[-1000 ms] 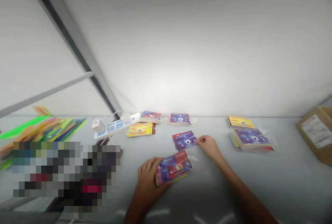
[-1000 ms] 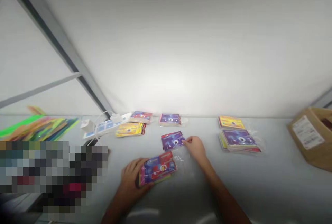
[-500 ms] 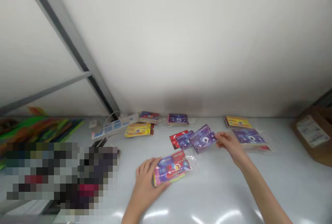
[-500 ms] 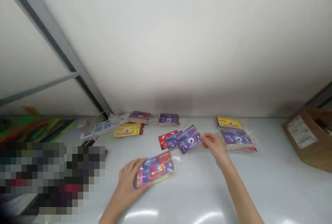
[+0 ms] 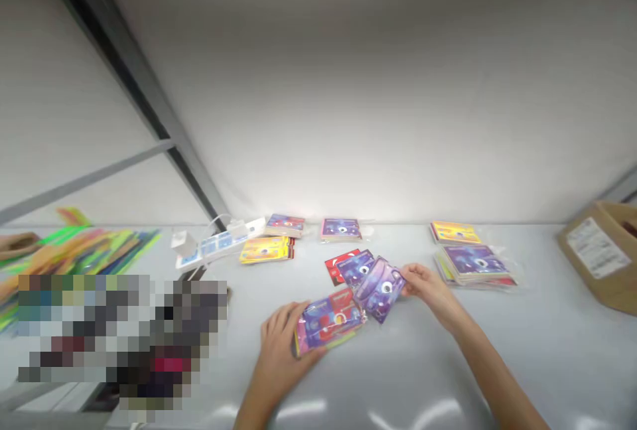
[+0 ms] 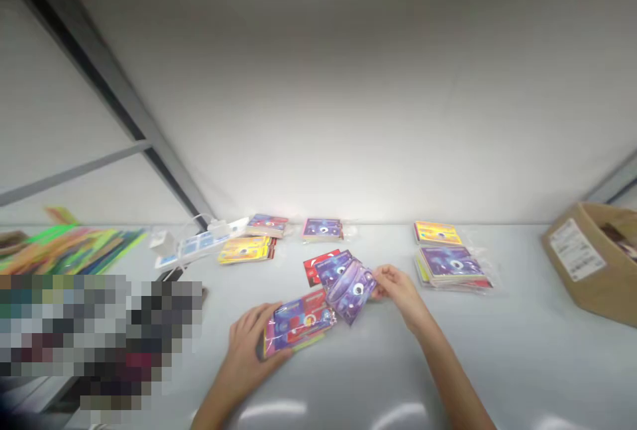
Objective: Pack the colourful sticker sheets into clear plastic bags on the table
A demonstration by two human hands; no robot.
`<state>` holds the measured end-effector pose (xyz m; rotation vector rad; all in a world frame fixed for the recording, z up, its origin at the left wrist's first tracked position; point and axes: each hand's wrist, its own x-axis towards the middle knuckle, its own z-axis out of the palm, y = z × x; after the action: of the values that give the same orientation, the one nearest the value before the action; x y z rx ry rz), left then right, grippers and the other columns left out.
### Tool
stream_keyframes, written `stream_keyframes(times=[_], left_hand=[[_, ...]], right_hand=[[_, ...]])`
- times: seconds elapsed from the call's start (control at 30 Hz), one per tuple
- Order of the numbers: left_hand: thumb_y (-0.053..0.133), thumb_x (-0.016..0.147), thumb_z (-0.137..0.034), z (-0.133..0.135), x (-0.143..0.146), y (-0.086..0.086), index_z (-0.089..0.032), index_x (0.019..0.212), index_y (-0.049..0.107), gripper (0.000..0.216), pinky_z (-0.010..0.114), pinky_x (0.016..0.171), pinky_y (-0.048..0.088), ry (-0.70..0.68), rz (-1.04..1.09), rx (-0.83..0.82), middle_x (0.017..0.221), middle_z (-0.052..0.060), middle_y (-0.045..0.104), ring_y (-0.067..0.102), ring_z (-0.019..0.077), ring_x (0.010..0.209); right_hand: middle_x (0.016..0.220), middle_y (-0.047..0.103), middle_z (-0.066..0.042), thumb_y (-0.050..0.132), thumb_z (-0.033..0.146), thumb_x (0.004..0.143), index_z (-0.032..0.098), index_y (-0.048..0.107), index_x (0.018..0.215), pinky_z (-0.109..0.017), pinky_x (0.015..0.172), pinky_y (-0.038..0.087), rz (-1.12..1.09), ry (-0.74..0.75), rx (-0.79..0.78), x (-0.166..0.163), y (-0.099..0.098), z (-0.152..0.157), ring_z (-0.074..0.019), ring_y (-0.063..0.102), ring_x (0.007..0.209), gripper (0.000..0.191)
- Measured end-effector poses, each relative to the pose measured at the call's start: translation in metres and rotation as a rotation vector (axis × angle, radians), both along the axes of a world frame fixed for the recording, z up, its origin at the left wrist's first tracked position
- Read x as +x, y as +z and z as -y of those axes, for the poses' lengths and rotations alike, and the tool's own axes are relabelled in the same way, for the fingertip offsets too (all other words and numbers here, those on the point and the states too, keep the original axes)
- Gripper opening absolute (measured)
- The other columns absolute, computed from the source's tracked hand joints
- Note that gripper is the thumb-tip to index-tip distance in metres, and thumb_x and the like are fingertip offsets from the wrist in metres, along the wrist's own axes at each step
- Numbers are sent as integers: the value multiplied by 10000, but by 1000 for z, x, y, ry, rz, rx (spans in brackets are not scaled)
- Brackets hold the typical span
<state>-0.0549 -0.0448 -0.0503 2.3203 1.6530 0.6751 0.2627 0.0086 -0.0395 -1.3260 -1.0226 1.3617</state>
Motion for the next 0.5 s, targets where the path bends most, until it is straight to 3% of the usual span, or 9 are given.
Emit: stream_keyframes(times=[0.2, 0.33, 0.5], left_hand=[[618, 705, -508, 1, -1, 0, -269, 1255, 439, 626, 455, 933, 342, -8, 2, -15, 1201, 71, 523, 440, 295, 1123], [602, 718, -513, 1, 1, 2, -277, 1260, 427, 616, 455, 934, 334, -18, 18, -32, 1201, 74, 516, 436, 296, 1126], [604, 705, -541, 2, 3, 5, -261, 1253, 436, 638, 478, 924, 328, -26, 18, -52, 1186, 93, 521, 437, 314, 1114]], right_hand=[[591, 586, 4, 649, 498, 655, 209, 517, 724, -291, 618, 456, -42, 5, 1, -4, 2, 0, -145, 564, 553, 325], [631, 626, -25, 629, 534, 654, 217, 497, 742, -331, 658, 479, -46, 49, -29, -18, -7, 4, -177, 605, 597, 354], [572, 618, -17, 611, 549, 652, 197, 534, 679, -297, 544, 455, 44, 197, -50, -46, -20, 15, -155, 565, 511, 361]])
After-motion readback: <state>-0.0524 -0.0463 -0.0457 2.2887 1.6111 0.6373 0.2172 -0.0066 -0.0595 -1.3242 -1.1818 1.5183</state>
